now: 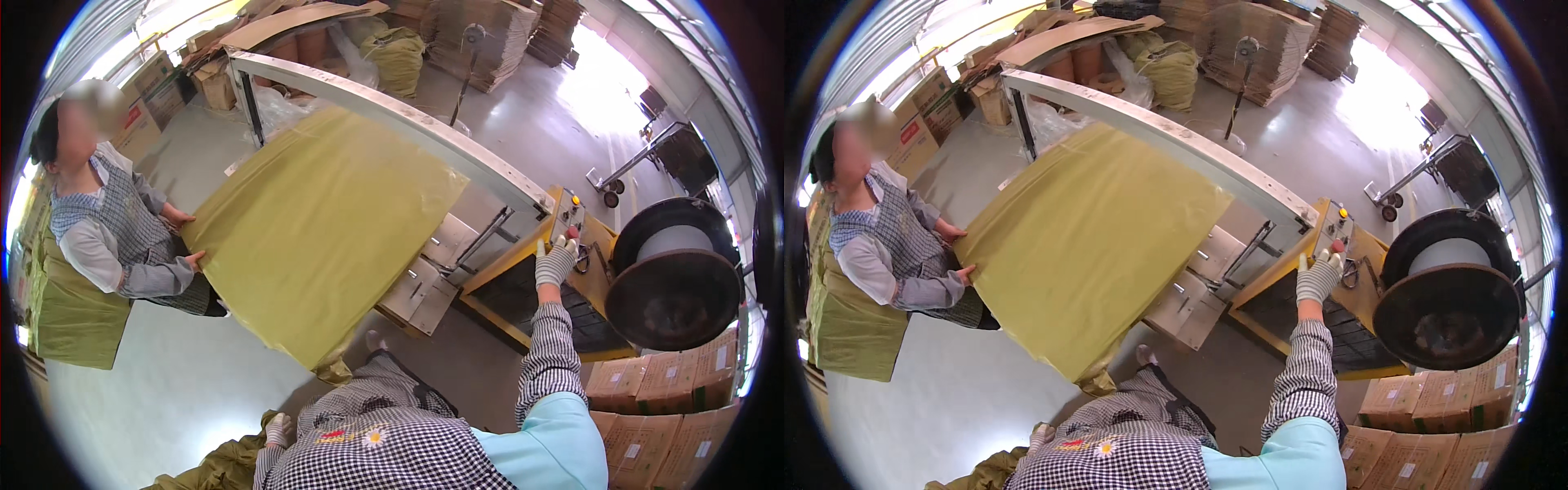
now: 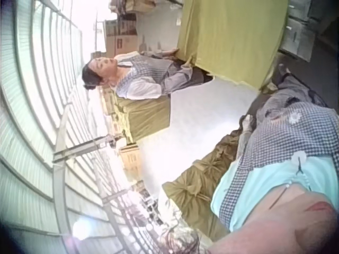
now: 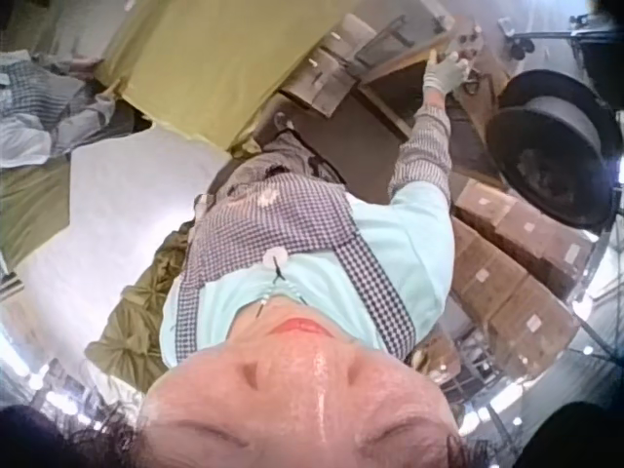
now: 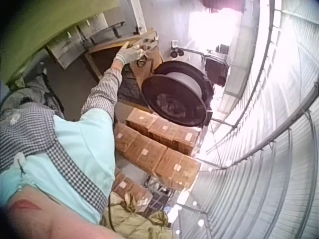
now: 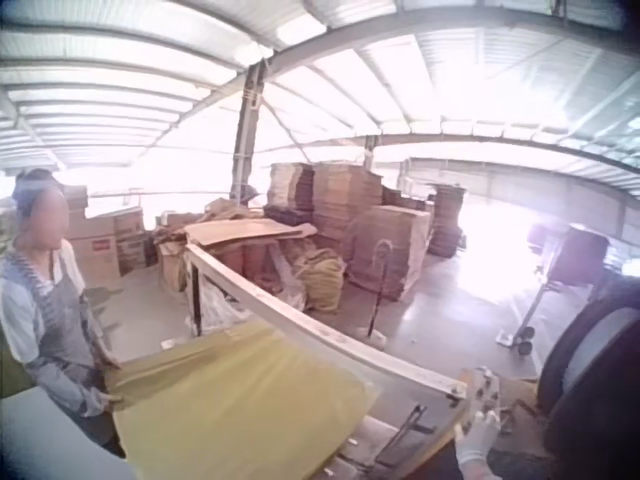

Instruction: Operating a strapping machine to secure large green parcels with another worker in a warehouse.

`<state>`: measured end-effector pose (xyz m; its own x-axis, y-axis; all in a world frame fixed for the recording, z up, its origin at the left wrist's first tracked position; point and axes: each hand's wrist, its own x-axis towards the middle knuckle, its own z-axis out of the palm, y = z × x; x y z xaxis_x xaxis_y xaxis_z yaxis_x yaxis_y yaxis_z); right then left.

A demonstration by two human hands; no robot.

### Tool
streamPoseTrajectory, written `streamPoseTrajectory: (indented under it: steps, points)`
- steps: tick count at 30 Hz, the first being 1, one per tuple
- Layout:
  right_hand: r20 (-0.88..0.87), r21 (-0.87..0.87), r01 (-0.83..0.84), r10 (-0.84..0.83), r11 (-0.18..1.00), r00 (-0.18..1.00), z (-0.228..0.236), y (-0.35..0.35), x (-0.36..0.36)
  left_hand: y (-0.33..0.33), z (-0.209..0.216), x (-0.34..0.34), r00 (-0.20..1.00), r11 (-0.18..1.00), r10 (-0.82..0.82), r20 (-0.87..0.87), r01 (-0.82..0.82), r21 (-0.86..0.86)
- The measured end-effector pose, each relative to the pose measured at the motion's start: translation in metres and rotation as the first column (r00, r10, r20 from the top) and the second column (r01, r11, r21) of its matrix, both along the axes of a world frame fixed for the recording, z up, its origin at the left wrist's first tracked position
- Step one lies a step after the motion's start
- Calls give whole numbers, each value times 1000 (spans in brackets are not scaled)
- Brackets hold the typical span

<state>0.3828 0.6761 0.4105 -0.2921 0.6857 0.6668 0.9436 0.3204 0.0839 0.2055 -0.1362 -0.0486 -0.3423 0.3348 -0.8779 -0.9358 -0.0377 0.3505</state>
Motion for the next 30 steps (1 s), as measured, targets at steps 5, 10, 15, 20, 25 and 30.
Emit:
streamPoseTrajectory:
  steps: [5,10,15,20,25,30]
  points:
    - [64,-90,39,-34,995,997,2,-14,17,59,87,-12,990,993,76,-120,-86,-81]
    - [82,-111,71,-62,991,995,-5,-11,21,81,118,-15,987,990,-93,-134,78,-114]
    - [27,-170,50,-46,984,999,2,-6,19,67,107,-18,989,995,-18,-149,4,-96]
    - [15,-110,47,-46,993,999,10,4,17,49,87,-6,989,997,-46,-143,37,-70]
    - [-9,-166,127,-130,978,991,25,16,18,39,13,-8,962,962,-265,-68,259,-83]
    - [-93,7,32,-31,999,995,25,-5,15,71,16,-30,939,938,-330,-99,315,-148]
